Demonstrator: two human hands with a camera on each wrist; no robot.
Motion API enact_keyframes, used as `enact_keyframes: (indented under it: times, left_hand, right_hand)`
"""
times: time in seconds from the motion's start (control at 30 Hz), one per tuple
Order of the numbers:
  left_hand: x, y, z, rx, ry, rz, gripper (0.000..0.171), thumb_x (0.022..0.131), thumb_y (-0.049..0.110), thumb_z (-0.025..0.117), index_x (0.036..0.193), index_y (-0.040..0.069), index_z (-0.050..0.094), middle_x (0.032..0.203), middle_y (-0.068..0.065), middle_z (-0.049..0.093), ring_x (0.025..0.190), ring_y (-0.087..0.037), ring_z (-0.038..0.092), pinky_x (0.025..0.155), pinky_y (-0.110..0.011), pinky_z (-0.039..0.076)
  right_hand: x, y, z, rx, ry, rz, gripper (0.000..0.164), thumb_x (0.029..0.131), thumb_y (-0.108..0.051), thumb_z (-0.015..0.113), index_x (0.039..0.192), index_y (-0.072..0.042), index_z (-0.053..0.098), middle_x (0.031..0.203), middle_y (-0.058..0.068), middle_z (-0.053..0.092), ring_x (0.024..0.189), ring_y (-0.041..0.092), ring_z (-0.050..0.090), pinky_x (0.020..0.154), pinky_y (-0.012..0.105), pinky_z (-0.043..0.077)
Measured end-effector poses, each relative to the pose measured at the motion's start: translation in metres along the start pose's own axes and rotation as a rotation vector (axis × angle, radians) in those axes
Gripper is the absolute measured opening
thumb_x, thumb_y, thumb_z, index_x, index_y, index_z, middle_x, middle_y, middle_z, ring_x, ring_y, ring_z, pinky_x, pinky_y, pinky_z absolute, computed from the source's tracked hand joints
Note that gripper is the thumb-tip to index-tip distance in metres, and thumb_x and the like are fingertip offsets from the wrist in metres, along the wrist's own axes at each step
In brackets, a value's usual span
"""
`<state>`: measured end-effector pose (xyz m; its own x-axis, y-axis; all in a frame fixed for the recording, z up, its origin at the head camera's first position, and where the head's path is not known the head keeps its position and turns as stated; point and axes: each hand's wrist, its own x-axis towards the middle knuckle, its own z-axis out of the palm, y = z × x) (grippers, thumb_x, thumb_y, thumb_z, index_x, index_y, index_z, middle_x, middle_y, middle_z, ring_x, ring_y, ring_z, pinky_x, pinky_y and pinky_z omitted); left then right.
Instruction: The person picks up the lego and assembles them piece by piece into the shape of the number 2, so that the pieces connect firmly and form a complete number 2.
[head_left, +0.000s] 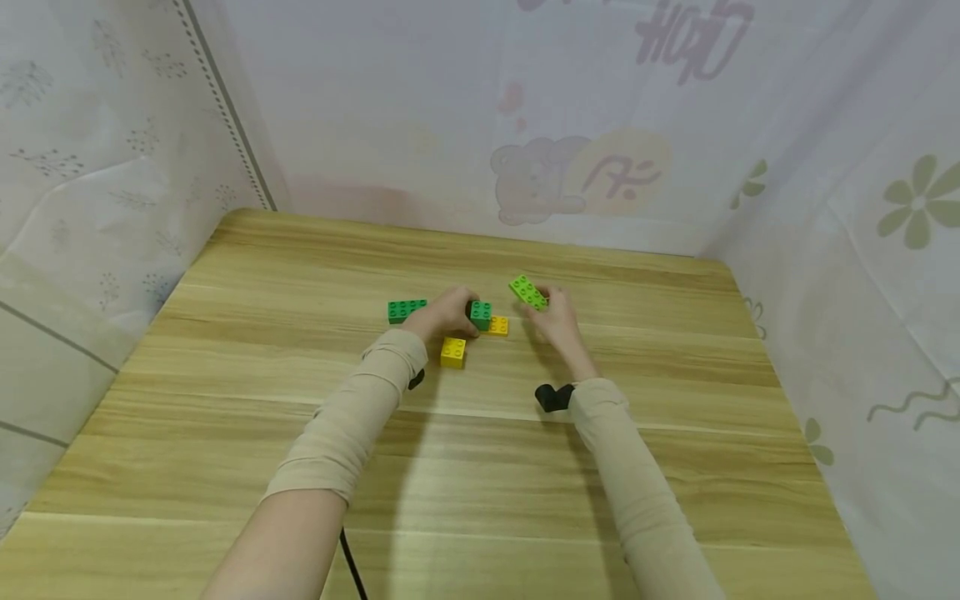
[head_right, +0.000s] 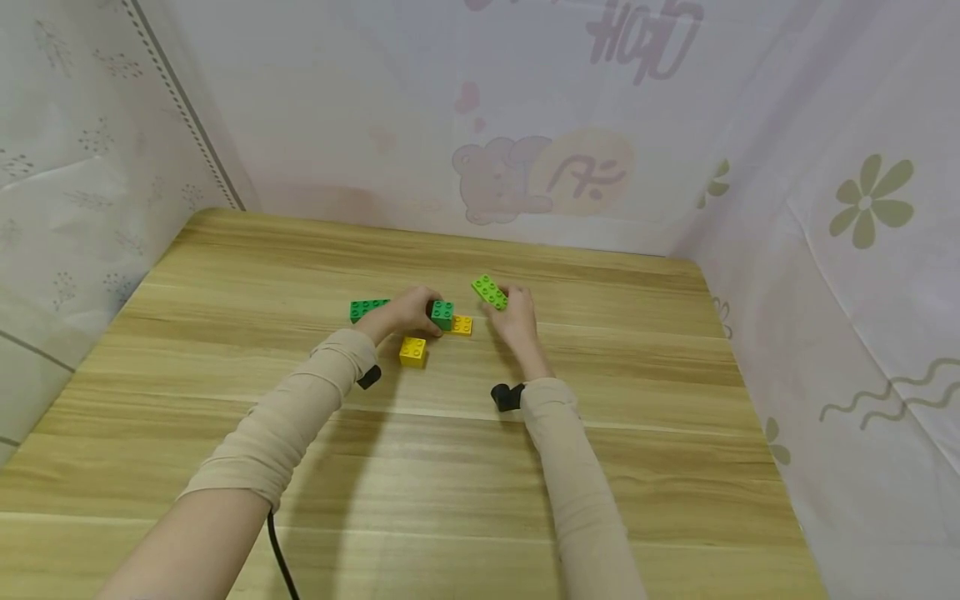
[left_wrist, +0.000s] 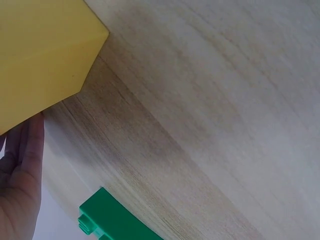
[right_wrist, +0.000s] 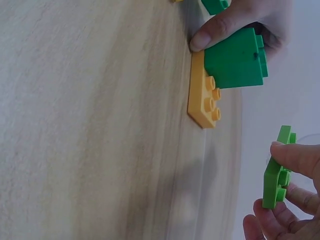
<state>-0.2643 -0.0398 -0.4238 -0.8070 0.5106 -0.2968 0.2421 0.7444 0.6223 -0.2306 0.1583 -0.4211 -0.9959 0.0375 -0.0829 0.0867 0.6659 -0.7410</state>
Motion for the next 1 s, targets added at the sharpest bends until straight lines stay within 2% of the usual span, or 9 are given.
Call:
enact_keyframes:
  times: [0.43,0.73,1.0]
  left_hand:
    - [0.000,-0.001,0.000,-0.033,-0.004,-0.007,0.040,0.076,0.009,0.073,0.111,-0.001,0.058,0.110,-0.013,0.060,0.099,-0.022,0.054,0.091,-0.035,0.047]
    - [0.001,-0.002,0.001,-0.032,0.002,-0.011,0.044,0.075,0.010,0.074,0.115,-0.001,0.057,0.112,-0.014,0.060,0.099,-0.022,0.054,0.091,-0.035,0.047]
    - [0.001,-0.001,0.001,-0.013,0.003,0.004,0.050,0.076,0.010,0.074,0.120,-0.003,0.054,0.116,-0.016,0.058,0.104,-0.025,0.054,0.094,-0.036,0.046]
  right_hand:
    - [-0.004,-0.011,0.000,-0.023,-0.050,-0.035,0.050,0.087,-0.018,0.062,0.131,0.000,0.045,0.128,0.021,0.044,0.111,0.030,0.046,0.095,0.043,0.042]
    - [-0.004,-0.011,0.005,-0.045,-0.093,-0.148,0.043,0.086,-0.014,0.063,0.126,-0.002,0.051,0.124,0.018,0.048,0.110,0.029,0.049,0.093,0.042,0.044]
    - [-0.004,-0.009,0.007,-0.085,-0.122,-0.160,0.045,0.086,-0.016,0.063,0.126,-0.001,0.050,0.125,0.018,0.047,0.111,0.030,0.049,0.095,0.043,0.043]
